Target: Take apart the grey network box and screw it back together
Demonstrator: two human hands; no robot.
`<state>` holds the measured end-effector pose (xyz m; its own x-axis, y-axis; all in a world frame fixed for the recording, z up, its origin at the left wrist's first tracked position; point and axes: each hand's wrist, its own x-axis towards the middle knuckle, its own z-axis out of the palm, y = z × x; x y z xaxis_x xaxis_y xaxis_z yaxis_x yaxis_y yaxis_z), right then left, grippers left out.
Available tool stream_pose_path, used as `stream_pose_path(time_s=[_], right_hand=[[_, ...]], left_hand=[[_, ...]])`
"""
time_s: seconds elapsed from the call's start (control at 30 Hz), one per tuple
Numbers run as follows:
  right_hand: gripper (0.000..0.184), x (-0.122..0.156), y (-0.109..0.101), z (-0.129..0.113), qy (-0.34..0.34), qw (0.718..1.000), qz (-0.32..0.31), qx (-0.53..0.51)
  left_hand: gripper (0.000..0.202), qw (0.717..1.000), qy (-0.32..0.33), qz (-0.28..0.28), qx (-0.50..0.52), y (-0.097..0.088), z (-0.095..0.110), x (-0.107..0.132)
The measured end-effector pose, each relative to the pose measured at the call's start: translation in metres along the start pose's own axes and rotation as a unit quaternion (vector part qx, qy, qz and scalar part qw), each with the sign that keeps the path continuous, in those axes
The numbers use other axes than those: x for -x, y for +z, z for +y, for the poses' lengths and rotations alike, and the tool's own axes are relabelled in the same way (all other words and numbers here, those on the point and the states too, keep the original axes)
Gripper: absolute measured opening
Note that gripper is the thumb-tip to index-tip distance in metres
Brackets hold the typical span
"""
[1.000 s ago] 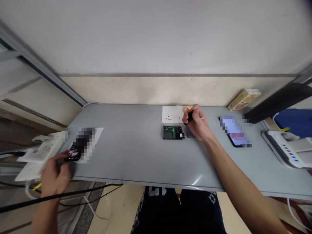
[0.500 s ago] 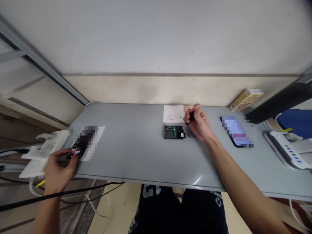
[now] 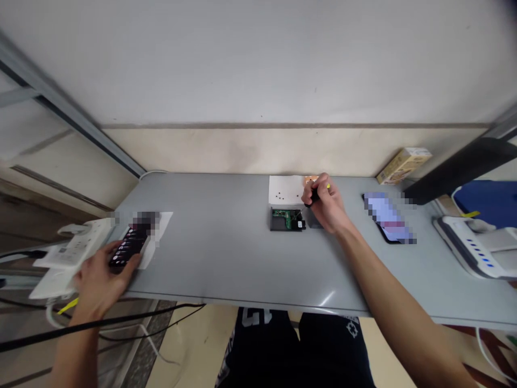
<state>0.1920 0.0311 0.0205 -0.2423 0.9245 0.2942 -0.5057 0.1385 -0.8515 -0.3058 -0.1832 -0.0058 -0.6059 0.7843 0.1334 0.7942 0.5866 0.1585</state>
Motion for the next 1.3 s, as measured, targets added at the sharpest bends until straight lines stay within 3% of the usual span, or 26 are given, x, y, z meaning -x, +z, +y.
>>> stream_pose_path(time_s=[0.23,0.47,0.67,0.77,0.87,0.97,1.03,1.07,1.13,1.2,1.3], right_hand=[[0.047,-0.001,0.002,0.000,0.004,1.000,-0.005,-0.007],[0.051,-0.001,0.002,-0.002,0.012,1.000,-0.004,0.007],[0.047,0.000,0.002,-0.003,0.007,1.000,-0.010,-0.012],[0.049,-0.001,0.002,-0.002,0.011,1.000,-0.005,-0.010],[0.052,-0.002,0.002,-0.001,0.013,1.000,0.011,0.003],[0.050,-0.004,0.004,-0.001,0.012,0.999,0.031,-0.004],[0.048,-0.005,0.005,-0.004,0.022,0.999,0.035,-0.031],[0.046,-0.005,0.005,-0.005,0.029,0.998,0.030,-0.043],[0.041,-0.005,0.004,-0.006,0.038,0.998,0.022,-0.050],[0.038,-0.004,0.002,-0.006,0.032,0.999,0.023,-0.038],[0.042,-0.003,0.000,-0.002,0.023,0.999,0.025,-0.014]], left_hand=[[0.076,0.999,0.023,-0.032,-0.029,-0.006,0.021,-0.025],[0.084,0.999,0.001,-0.040,-0.036,-0.009,0.047,-0.043],[0.089,0.999,-0.042,-0.033,-0.004,-0.012,0.073,-0.040],[0.094,0.998,-0.059,-0.020,0.005,-0.012,0.074,-0.040],[0.096,0.997,-0.068,-0.042,0.000,-0.014,0.069,-0.042],[0.100,0.999,-0.031,-0.030,-0.019,-0.015,0.077,-0.038],[0.092,0.998,0.041,0.044,-0.025,-0.011,0.099,-0.030],[0.082,0.993,0.087,0.081,-0.013,-0.008,0.117,-0.026],[0.064,0.971,0.215,0.102,0.038,0.002,0.163,-0.015],[0.048,0.922,0.362,0.086,0.104,0.012,0.218,-0.001],[0.041,0.833,0.527,-0.014,0.169,0.024,0.295,0.018]])
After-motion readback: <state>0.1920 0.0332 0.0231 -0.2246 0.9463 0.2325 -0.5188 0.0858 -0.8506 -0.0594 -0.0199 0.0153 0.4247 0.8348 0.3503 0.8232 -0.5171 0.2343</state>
